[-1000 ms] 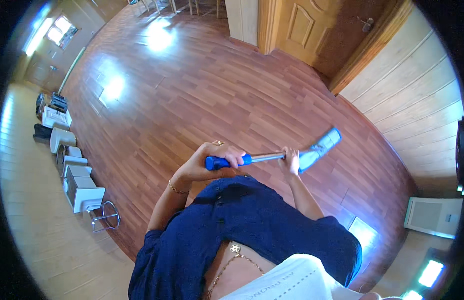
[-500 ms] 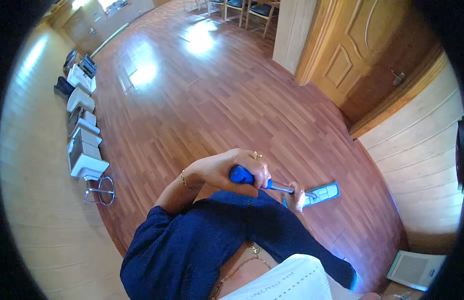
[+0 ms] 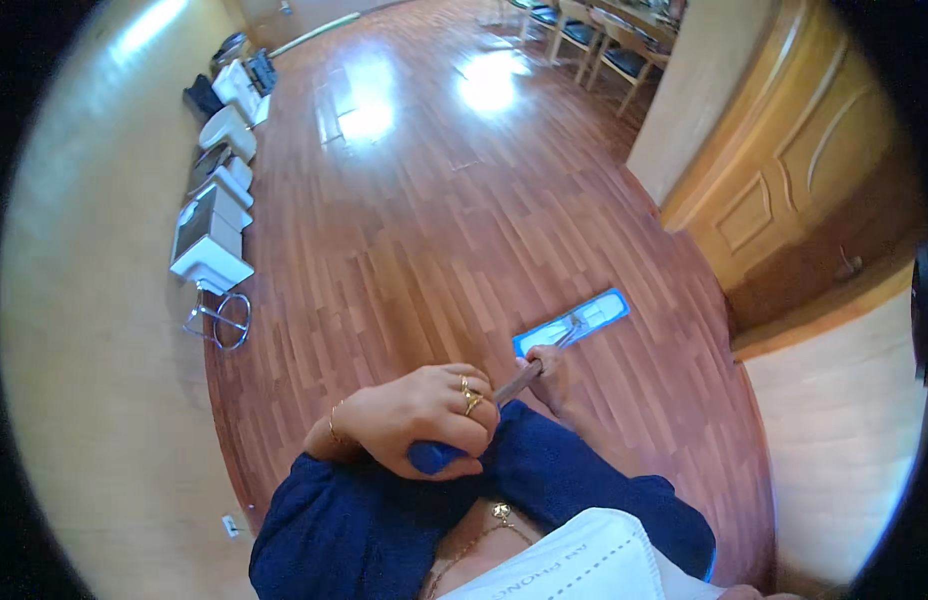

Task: Mopping a wooden floor with a flat mop.

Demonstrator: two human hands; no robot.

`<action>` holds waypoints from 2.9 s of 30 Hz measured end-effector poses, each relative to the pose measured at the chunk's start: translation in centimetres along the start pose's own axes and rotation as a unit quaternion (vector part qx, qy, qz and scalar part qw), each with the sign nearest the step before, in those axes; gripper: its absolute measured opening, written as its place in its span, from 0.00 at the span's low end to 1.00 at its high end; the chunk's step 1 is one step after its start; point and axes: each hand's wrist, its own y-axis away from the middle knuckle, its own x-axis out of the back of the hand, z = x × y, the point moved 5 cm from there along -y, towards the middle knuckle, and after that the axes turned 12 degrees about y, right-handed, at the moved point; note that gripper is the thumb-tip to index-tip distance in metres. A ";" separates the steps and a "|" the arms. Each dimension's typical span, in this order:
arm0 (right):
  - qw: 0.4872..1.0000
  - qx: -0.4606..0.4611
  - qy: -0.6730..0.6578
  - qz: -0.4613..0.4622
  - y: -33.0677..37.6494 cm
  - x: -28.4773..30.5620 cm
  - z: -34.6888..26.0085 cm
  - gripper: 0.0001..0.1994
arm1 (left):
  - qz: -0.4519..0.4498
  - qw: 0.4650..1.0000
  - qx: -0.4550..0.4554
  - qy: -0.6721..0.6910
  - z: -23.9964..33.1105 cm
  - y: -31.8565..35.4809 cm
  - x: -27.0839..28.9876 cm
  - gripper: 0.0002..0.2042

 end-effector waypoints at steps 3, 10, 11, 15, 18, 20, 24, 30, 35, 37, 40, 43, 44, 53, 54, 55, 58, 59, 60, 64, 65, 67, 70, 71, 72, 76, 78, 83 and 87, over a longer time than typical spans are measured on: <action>0.996 0.064 -0.008 -0.056 -2.8 -3.7 -1.4 0.12 | 0.070 0.996 0.028 -0.047 0.9 2.1 -0.3 0.08; 0.954 0.226 -0.039 -0.190 -8.3 -10.9 -8.6 0.16 | 0.262 0.939 0.045 -0.218 2.8 6.5 -0.2 0.10; 0.941 0.260 -0.049 -0.209 -8.7 -12.1 -9.8 0.16 | 0.267 0.935 0.045 -0.227 3.2 6.9 -0.4 0.10; 0.891 0.332 -0.052 -0.305 -8.7 -15.0 -14.1 0.17 | 0.332 0.894 0.033 -0.298 5.1 8.9 -0.8 0.12; 0.868 0.362 -0.055 -0.335 -7.3 -17.4 -16.2 0.18 | 0.344 0.882 0.034 -0.320 6.8 10.1 -1.2 0.14; 0.853 0.363 -0.063 -0.370 -6.0 -18.0 -18.3 0.18 | 0.346 0.875 0.044 -0.335 8.3 11.1 -1.7 0.15; 0.859 0.380 -0.127 -0.319 -6.2 -19.4 -20.5 0.16 | 0.342 0.882 0.039 -0.323 10.9 14.1 0.9 0.12; 0.847 0.383 -0.035 -0.367 -4.3 -16.8 -26.4 0.17 | 0.342 0.908 -0.040 -0.237 13.7 22.1 4.0 0.10; 0.861 0.336 0.022 -0.380 -4.0 -18.2 -25.7 0.16 | 0.340 0.920 -0.041 -0.190 13.1 25.1 5.1 0.09; 0.893 0.323 0.021 -0.313 -4.5 -18.9 -24.6 0.14 | 0.408 0.898 -0.056 -0.154 11.4 26.3 6.0 0.10; 0.926 0.267 0.038 -0.264 -4.6 -19.0 -22.4 0.14 | 0.381 0.916 -0.063 -0.108 8.9 26.9 7.6 0.10; 0.958 0.200 0.093 -0.186 -5.3 -18.8 -18.4 0.14 | 0.336 0.936 -0.088 -0.048 5.9 25.4 9.6 0.10; 0.969 0.165 0.086 -0.164 -5.7 -18.2 -17.3 0.14 | 0.331 0.939 -0.091 -0.028 4.9 24.7 9.9 0.09; 0.973 -0.072 0.204 -0.080 1.4 -11.3 -8.3 0.14 | 0.196 0.965 -0.069 0.162 -2.6 19.2 6.8 0.05; 0.972 -0.102 0.202 -0.063 3.3 -10.9 -6.9 0.12 | 0.158 0.974 -0.050 0.155 -3.1 18.6 5.8 0.05; 0.970 -0.132 0.200 -0.045 5.5 -10.5 -5.6 0.10 | 0.137 0.974 -0.051 0.173 -3.5 18.0 4.7 0.05; 0.960 -0.150 0.236 -0.007 11.8 -10.3 -4.0 0.14 | 0.089 0.971 -0.065 0.213 -4.2 18.1 0.6 0.05; 0.965 -0.131 0.223 0.053 14.2 -9.6 -3.5 0.13 | 0.068 0.970 -0.076 0.220 -4.1 17.5 -0.7 0.05; 0.960 -0.147 0.228 0.072 16.4 -9.0 -2.5 0.13 | 0.032 0.967 -0.081 0.238 -3.7 16.7 -1.9 0.05; 0.936 -0.233 0.224 0.137 24.1 -6.7 -2.2 0.09 | -0.027 0.964 -0.087 0.251 -2.8 15.6 -6.8 0.05; 0.920 -0.298 0.238 0.092 25.9 -6.4 -3.5 0.12 | -0.037 0.962 -0.076 0.259 -2.6 16.3 -8.0 0.05; 0.898 -0.342 0.261 0.095 30.9 -7.4 -3.7 0.13 | -0.056 0.957 -0.075 0.275 -2.0 17.2 -10.4 0.05; 0.888 -0.357 0.275 0.094 36.3 -8.1 -6.3 0.11 | -0.079 0.943 -0.031 0.322 -0.8 18.8 -13.5 0.04; 0.904 -0.356 0.204 0.124 38.6 -8.6 -6.9 0.10 | -0.087 0.936 -0.022 0.342 -0.3 19.4 -14.4 0.04; 0.888 -0.376 0.234 0.122 40.8 -9.1 -7.3 0.11 | -0.097 0.927 -0.013 0.361 0.2 19.9 -15.3 0.04; 0.851 -0.416 0.267 0.179 46.9 -11.4 -11.9 0.06 | -0.132 0.906 0.011 0.402 2.7 22.4 -17.8 0.04; 0.837 -0.436 0.268 0.194 49.0 -12.2 -13.4 0.08 | -0.146 0.897 0.025 0.417 3.5 22.8 -18.5 0.04; 0.826 -0.459 0.271 0.184 51.4 -13.0 -16.4 0.07 | -0.169 0.888 0.035 0.427 4.8 22.9 -18.9 0.03; 0.827 -0.466 0.235 0.211 51.1 -13.9 -20.0 0.07 | -0.190 0.874 0.054 0.444 6.4 23.8 -17.8 0.03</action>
